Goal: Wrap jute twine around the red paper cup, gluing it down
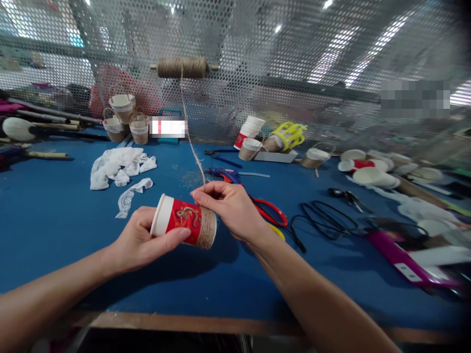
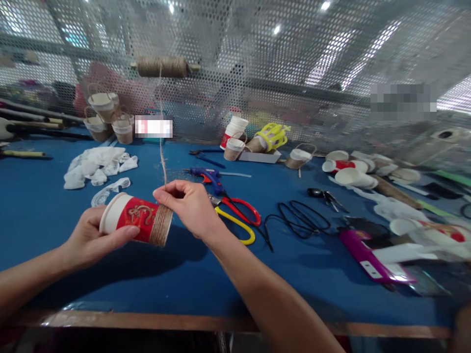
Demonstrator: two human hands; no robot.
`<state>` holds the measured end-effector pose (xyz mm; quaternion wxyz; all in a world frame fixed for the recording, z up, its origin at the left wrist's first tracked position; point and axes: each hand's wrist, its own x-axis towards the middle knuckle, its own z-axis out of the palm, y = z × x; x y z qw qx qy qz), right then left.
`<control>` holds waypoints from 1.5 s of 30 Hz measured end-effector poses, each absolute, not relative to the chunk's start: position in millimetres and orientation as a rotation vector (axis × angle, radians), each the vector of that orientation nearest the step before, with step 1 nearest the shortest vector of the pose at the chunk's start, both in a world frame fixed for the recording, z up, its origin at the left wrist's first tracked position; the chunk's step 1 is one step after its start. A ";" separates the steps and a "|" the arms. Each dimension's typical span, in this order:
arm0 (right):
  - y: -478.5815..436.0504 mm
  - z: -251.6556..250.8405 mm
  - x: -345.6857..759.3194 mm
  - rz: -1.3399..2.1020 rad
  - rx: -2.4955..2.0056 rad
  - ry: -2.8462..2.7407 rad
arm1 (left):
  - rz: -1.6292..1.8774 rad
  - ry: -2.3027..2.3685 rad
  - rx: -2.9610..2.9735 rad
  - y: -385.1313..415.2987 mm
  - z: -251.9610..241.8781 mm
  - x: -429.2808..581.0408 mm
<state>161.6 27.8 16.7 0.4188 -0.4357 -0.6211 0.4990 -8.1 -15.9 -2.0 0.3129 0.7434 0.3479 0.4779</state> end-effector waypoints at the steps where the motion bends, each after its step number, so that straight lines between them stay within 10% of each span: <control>1: 28.0 16.8 161.7 1.254 -1.092 -1.558 | 1.267 0.920 1.970 -15.7 -2.2 -8.1; 45: 14.3 13.4 174.0 1.228 -1.115 -1.735 | 1.227 1.008 1.628 0.6 -12.3 -10.0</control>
